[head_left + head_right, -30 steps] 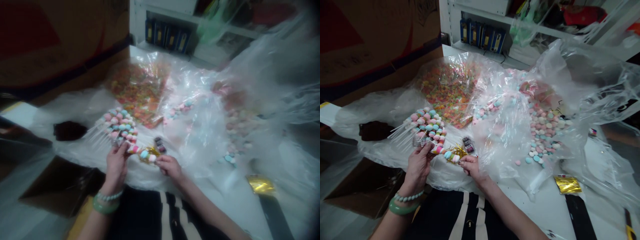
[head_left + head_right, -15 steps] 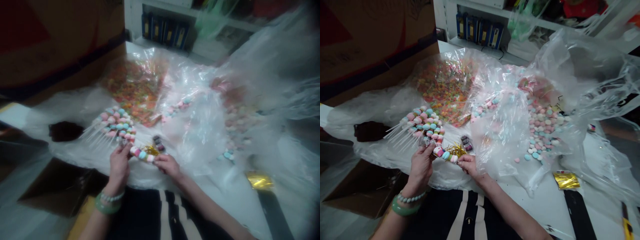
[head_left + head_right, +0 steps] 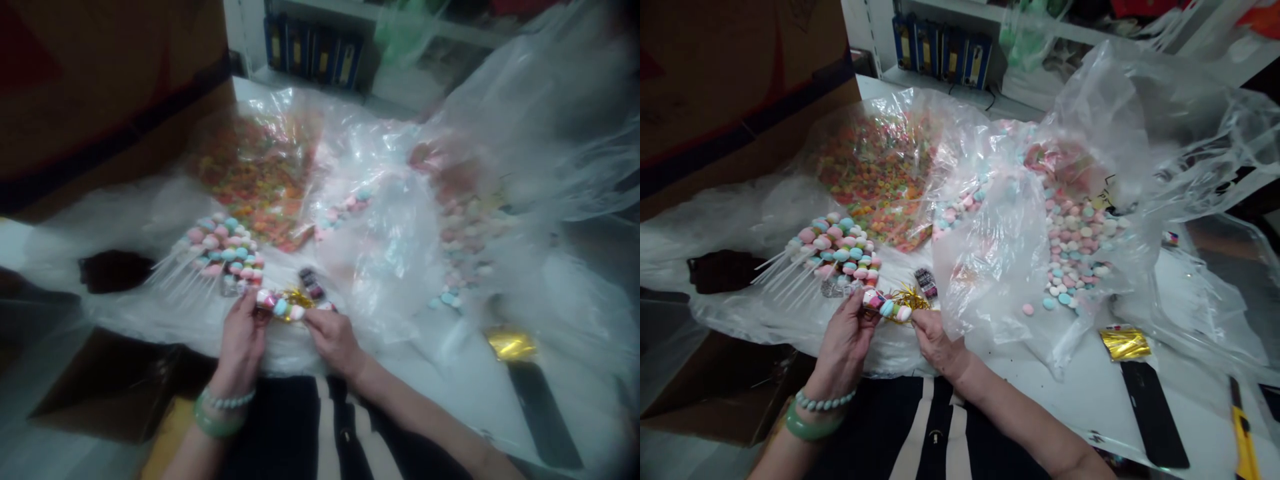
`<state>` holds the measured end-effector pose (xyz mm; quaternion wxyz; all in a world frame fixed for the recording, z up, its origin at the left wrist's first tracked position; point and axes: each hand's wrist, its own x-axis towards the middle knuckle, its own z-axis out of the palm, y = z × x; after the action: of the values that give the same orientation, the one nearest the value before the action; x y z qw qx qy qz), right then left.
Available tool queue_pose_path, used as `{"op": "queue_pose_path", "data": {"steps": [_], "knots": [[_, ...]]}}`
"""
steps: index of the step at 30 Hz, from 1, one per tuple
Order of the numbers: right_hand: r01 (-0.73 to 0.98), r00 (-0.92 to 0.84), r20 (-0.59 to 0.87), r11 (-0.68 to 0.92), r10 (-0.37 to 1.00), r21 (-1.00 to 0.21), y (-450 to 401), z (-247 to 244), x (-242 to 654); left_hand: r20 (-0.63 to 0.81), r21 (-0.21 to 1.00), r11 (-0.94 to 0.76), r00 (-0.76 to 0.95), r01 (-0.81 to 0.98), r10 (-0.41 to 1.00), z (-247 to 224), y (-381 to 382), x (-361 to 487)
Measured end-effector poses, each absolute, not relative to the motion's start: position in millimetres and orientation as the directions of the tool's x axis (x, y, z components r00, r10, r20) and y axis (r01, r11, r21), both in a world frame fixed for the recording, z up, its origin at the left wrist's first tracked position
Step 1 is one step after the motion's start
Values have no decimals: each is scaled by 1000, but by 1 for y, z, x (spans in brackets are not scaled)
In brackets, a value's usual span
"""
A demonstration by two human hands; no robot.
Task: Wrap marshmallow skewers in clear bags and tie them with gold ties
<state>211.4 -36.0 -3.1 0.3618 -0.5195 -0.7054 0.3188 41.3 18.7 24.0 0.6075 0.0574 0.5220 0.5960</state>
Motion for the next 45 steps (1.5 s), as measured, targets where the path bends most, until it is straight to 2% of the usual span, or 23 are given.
{"op": "queue_pose_path", "data": {"steps": [5,9,12,15,18,21,24,26,31,33,35,37,38,41,43,45], "knots": [[537,-198,168,250,966,-806,-36,-17,216,-568,712,354,-203,-606,797,26,21,38],[507,-212,217,297,953,-810,-34,-24,220,-591,722,422,-172,-548,788,27,27,29],[512,-154,253,296,955,-806,-34,-26,219,-570,733,414,-154,-540,807,27,29,26],[475,-96,225,244,970,-846,-34,-27,214,-544,748,401,-143,-529,827,25,28,28],[324,-69,97,114,993,-939,-32,-23,210,-529,755,391,-136,-526,838,22,26,31],[81,-107,-203,-195,973,-978,-30,-14,208,-529,750,395,-122,-530,840,19,24,33],[-149,-232,-510,-549,828,-823,-28,-6,210,-549,713,402,-100,-575,830,17,24,35],[-257,-349,-600,-689,720,-678,-28,-2,212,-548,684,393,-78,-615,833,16,24,36],[-364,-614,-594,-854,520,-372,-25,-6,213,-497,712,376,-47,-593,866,14,22,36],[-375,-663,-578,-879,475,-294,-24,-8,212,-490,734,375,-59,-566,870,12,22,36],[-384,-676,-572,-885,465,-264,-24,-9,210,-494,749,371,-89,-549,865,12,22,36],[-377,-648,-592,-877,479,-297,-25,-7,208,-515,751,385,-110,-537,850,12,24,35],[-373,-598,-615,-858,513,-353,-25,-7,207,-532,747,402,-114,-530,839,13,25,34],[-274,-312,-619,-692,721,-668,-26,-5,205,-579,733,454,-113,-506,808,18,27,31],[-102,-148,-477,-493,866,-864,-27,-7,204,-582,735,456,-123,-502,804,23,28,30],[88,-79,-274,-267,959,-960,-28,-10,204,-574,744,445,-136,-499,807,27,27,31]]}}
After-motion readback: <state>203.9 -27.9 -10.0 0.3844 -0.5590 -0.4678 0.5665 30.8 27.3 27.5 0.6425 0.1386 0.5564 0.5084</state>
